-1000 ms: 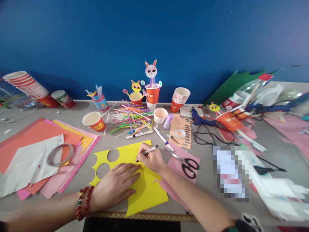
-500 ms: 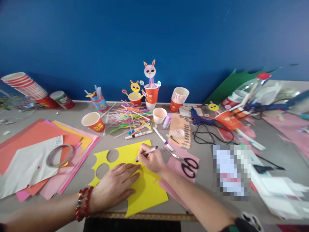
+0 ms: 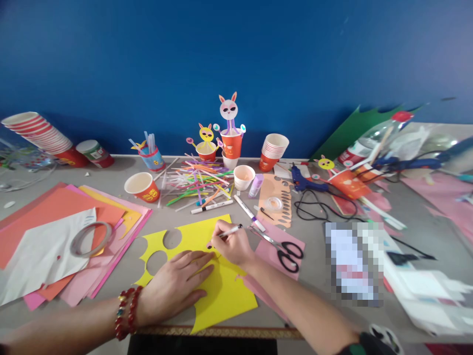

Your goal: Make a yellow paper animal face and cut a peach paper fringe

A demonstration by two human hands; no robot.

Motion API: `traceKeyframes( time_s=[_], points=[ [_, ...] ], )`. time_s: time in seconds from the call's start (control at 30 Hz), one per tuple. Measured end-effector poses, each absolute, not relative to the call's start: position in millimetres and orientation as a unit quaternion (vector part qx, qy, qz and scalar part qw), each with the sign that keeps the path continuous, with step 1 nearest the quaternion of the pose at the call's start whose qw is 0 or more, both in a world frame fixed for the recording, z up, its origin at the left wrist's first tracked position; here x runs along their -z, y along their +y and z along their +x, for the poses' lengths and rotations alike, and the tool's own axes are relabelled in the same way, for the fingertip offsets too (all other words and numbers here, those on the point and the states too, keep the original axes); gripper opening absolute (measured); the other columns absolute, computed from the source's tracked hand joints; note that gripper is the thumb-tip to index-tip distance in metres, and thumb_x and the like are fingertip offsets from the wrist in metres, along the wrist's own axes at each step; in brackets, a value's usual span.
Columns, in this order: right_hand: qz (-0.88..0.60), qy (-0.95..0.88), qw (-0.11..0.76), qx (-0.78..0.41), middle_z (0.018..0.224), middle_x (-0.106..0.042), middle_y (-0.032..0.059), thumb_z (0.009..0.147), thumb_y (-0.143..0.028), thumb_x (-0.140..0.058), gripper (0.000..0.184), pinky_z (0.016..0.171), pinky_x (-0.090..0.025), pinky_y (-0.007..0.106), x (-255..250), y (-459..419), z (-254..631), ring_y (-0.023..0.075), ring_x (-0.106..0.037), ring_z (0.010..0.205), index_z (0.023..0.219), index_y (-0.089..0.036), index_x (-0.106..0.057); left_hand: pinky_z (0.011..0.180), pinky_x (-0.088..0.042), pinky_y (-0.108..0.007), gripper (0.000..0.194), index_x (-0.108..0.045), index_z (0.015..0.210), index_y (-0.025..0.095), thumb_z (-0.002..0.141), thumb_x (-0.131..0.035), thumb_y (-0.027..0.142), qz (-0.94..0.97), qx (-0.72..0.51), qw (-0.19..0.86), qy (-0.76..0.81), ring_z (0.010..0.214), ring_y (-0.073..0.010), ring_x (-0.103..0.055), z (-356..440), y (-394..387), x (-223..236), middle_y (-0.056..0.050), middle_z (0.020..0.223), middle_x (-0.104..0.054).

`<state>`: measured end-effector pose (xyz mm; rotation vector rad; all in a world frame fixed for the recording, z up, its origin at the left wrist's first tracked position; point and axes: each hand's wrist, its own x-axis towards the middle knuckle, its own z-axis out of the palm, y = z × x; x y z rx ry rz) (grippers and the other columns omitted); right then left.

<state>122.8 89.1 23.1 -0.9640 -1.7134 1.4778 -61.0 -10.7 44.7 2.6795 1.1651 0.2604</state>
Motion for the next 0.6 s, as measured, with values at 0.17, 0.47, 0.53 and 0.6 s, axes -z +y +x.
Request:
traceKeyframes(
  time_s=[0.17, 0.47, 0.53, 0.6],
  points=[
    [-0.367, -0.667, 0.326, -0.56, 0.063, -0.057, -0.0045, 0.081, -0.013, -0.053, 0.014, 0.053, -0.051, 0.022, -22.9, 89.4, 122.1, 0.0154, -0.069, 0.059, 0.07, -0.021, -0.05, 0.103, -0.044, -0.044, 0.042, -0.05, 0.132, 0.017, 0.094, -0.054, 0.036, 0.909, -0.082, 0.107, 0.395, 0.126, -0.0274, -0.048, -60.6, -12.0, -43.8, -0.008, 0.144, -0.05],
    [-0.382, -0.675, 0.36, -0.519, 0.057, -0.05, -0.006, 0.078, -0.012, -0.054, 0.016, 0.051, -0.048, 0.02, -20.7, 88.7, 125.8, 0.0119, -0.058, 0.052, 0.067, -0.022, -0.048, 0.103, -0.044, -0.044, 0.042, -0.05, 0.132, 0.017, 0.095, -0.053, 0.037, 0.909, -0.08, 0.103, 0.396, 0.126, -0.0277, -0.049, -61.2, -10.4, -44.1, -0.007, 0.145, -0.05],
    [-0.38, -0.669, 0.348, -0.535, 0.06, -0.052, -0.0054, 0.08, -0.013, -0.054, 0.015, 0.053, -0.05, 0.021, -20.1, 88.0, 125.7, 0.013, -0.062, 0.056, 0.068, -0.022, -0.049, 0.103, -0.044, -0.044, 0.042, -0.051, 0.132, 0.017, 0.095, -0.053, 0.037, 0.909, -0.08, 0.102, 0.397, 0.125, -0.0278, -0.049, -61.3, -10.6, -44.1, -0.007, 0.144, -0.05],
    [-0.378, -0.669, 0.34, -0.542, 0.061, -0.053, -0.0049, 0.081, -0.014, -0.053, 0.015, 0.052, -0.049, 0.021, -20.1, 87.6, 125.1, 0.0139, -0.064, 0.057, 0.069, -0.022, -0.048, 0.103, -0.044, -0.044, 0.041, -0.051, 0.131, 0.017, 0.095, -0.054, 0.037, 0.909, -0.079, 0.102, 0.397, 0.125, -0.028, -0.049, -61.1, -11.0, -44.2, -0.008, 0.144, -0.051]
  ],
)
